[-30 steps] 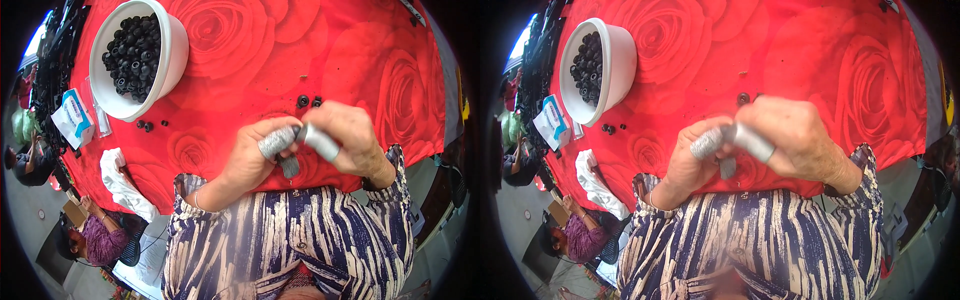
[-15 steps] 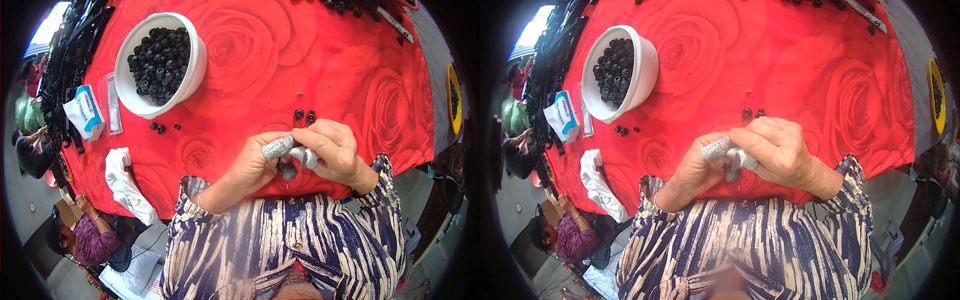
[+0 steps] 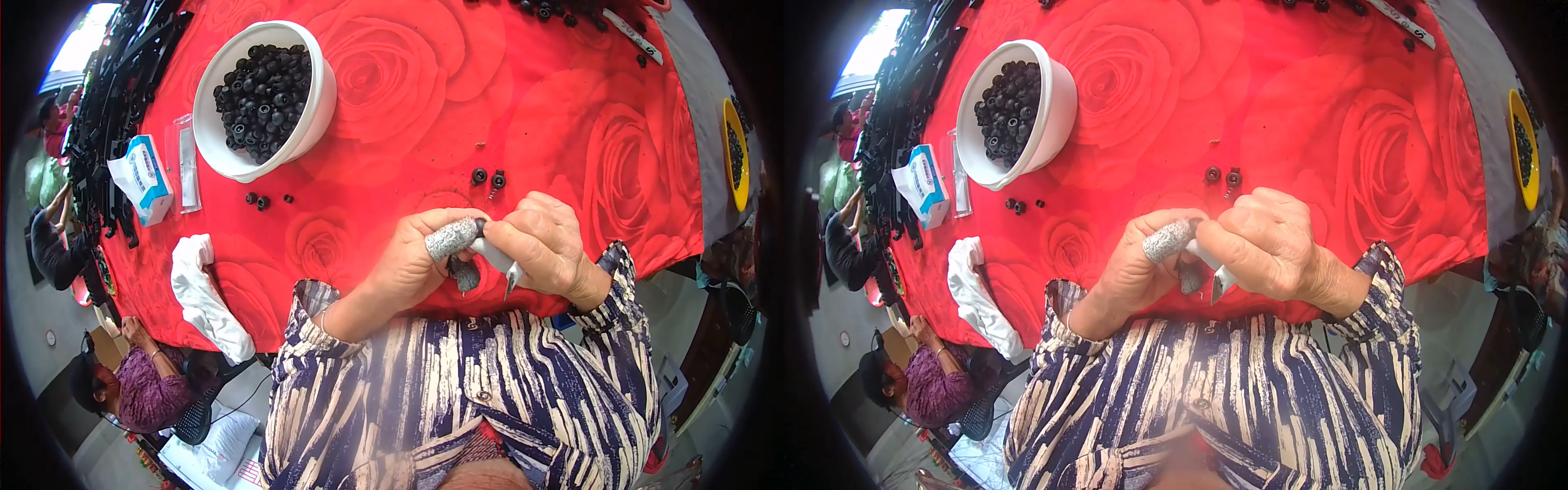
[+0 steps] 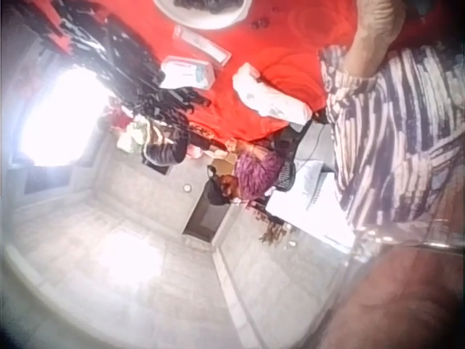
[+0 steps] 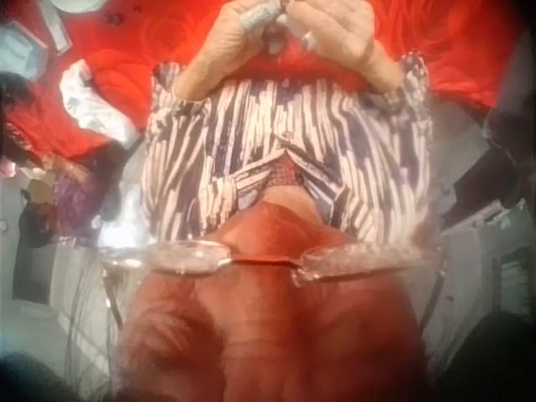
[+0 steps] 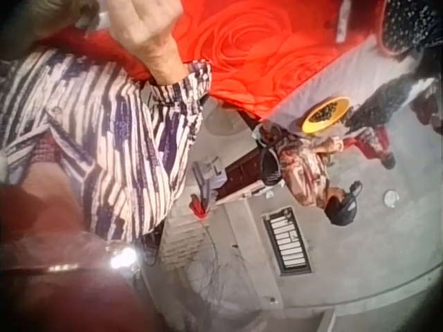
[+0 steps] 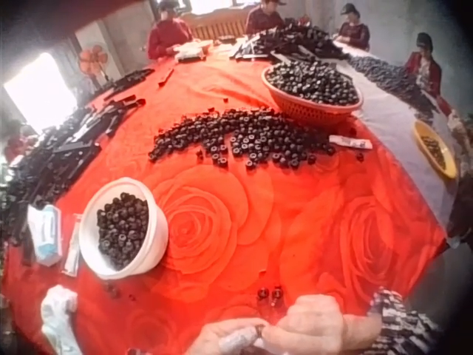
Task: The person inserts small white components into black plastic/rubber rings by hand, using finger protectors, at a workshop table.
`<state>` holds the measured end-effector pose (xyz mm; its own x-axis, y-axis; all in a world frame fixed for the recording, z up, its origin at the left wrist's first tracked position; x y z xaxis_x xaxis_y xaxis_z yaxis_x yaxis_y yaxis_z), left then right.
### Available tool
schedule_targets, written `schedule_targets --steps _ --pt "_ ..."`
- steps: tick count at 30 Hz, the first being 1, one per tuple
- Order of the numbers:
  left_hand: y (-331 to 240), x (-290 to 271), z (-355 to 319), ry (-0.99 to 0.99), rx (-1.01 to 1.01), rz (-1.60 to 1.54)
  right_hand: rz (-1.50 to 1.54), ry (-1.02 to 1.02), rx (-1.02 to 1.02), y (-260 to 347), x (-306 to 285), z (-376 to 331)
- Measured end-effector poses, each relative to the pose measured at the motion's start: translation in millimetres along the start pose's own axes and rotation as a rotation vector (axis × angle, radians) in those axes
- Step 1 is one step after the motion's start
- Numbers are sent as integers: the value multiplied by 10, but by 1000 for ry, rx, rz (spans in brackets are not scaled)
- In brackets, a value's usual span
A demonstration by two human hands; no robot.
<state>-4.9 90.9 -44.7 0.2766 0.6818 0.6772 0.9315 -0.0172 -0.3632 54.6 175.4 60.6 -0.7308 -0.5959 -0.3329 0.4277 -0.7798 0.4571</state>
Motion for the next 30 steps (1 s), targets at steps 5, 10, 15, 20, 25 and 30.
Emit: schedule_targets --steps 5,10,15,20,25,30 --pt "-62 47 -44 73 66 78 144 55 120 -99 1 -20" --pt "-112 54 -51 80 160 148 340 158 656 -453 17 -103" --pt "-127 70 -51 69 167 148 239 194 653 -436 97 -102" --pt "-153 86 -54 101 192 131 172 236 636 -441 119 -128" --pt "-150 48 -20 60 229 157 161 238 638 -454 128 -150" --pt "-131 44 -32 80 163 95 148 229 645 -458 140 -165"
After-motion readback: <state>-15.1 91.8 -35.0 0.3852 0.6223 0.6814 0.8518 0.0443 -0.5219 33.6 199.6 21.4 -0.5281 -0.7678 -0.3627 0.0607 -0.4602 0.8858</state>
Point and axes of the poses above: each hand's wrist, its own z-axis towards the middle knuckle, its own x-axis out of the palm, y = z × x, the point moved 9 cm from there along z, towards the middle knuckle, and after that the axes turned 15 degrees about -y, right-handed, at the moved point
